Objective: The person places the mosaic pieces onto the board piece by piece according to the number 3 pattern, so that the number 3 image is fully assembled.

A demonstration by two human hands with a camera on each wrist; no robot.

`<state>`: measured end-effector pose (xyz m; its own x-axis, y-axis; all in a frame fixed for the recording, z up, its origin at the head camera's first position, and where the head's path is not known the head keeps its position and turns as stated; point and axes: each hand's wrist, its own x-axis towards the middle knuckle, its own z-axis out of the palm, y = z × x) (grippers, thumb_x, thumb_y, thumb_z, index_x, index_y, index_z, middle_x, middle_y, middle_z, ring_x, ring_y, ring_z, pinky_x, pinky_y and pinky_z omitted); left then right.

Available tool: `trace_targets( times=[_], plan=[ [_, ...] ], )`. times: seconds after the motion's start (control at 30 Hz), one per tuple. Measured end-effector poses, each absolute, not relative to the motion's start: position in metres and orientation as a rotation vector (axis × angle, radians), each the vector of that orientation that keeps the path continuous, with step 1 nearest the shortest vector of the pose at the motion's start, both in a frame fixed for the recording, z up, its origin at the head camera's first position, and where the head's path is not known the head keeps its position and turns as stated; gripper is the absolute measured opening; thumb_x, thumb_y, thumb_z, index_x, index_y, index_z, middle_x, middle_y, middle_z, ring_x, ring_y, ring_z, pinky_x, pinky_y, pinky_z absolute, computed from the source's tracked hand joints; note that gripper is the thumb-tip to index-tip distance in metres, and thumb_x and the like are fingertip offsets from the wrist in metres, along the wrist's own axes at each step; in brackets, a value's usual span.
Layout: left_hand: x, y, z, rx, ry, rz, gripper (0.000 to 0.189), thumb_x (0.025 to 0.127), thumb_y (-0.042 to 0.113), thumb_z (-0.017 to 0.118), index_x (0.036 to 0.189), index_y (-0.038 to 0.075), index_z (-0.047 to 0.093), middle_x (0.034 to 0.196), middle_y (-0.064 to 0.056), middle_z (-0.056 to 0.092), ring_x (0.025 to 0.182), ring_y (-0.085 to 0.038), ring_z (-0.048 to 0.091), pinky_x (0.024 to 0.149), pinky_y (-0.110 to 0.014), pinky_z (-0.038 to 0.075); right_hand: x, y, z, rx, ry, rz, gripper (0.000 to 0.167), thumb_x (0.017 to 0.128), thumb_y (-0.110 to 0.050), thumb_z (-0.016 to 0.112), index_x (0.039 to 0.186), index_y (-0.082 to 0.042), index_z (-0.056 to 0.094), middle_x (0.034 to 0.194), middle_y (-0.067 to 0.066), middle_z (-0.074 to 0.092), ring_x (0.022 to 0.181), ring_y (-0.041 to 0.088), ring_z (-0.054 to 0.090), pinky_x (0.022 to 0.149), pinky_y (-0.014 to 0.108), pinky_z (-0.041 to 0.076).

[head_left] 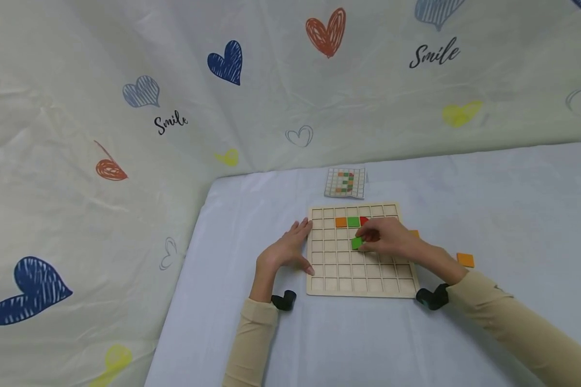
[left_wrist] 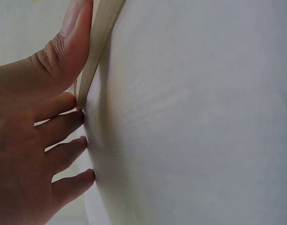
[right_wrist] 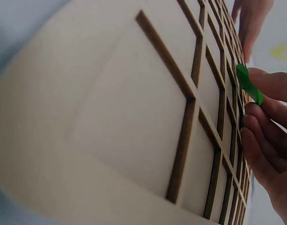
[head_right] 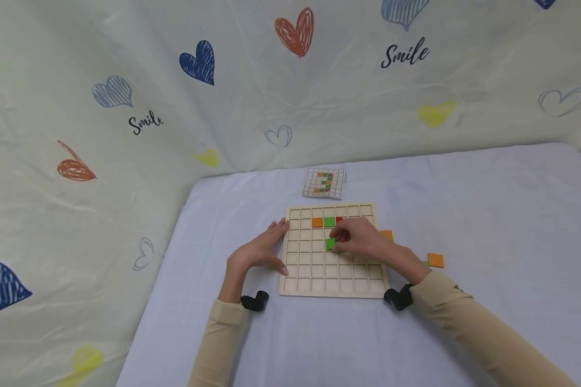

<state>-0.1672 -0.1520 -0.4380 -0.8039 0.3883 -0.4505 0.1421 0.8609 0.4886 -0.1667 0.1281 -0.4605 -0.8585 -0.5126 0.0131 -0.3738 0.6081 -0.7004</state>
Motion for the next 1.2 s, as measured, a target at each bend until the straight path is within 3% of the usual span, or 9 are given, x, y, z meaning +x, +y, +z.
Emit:
trace_targets(
  times=[0.6,0.9,1.2],
  plan=[
    [-0.167,-0.151,-0.442,0.411,2.479,0.593,0.126,0.070,0.018,0.096,0.166,0.008,0.015,0.174,-0.007,0.007,0.162,-0.027,0.002,0.131,-0.046,0.012,-0.165,0.120,-0.466,-0.811,2.711,-0.957,0.020,0.081,-0.006,0.085,0.098,-0.002,0.076,0.089,0.003,0.065,0.081,0.015,0.059,0.072,0.029,0.054],
    [-0.167,-0.151,-0.440,0.422,2.484,0.591,0.125,0.070,0.017,0.096,0.166,0.008,0.016,0.174,-0.007,0.008,0.162,-0.028,0.003,0.131,-0.047,0.013,-0.162,0.124,-0.466,-0.884,2.750,-1.023,0.022,0.079,-0.001,0.085,0.099,-0.001,0.076,0.091,0.004,0.068,0.079,0.015,0.063,0.070,0.027,0.056],
    [-0.166,-0.154,-0.440,0.424,2.484,0.576,0.126,0.071,0.018,0.096,0.166,0.010,0.014,0.174,-0.005,0.006,0.162,-0.027,0.001,0.131,-0.045,0.012,-0.154,0.141,-0.459,-0.854,2.798,-1.035,0.018,0.083,-0.001,0.081,0.101,-0.004,0.078,0.091,0.001,0.069,0.078,0.012,0.059,0.068,0.026,0.053]
  ],
)
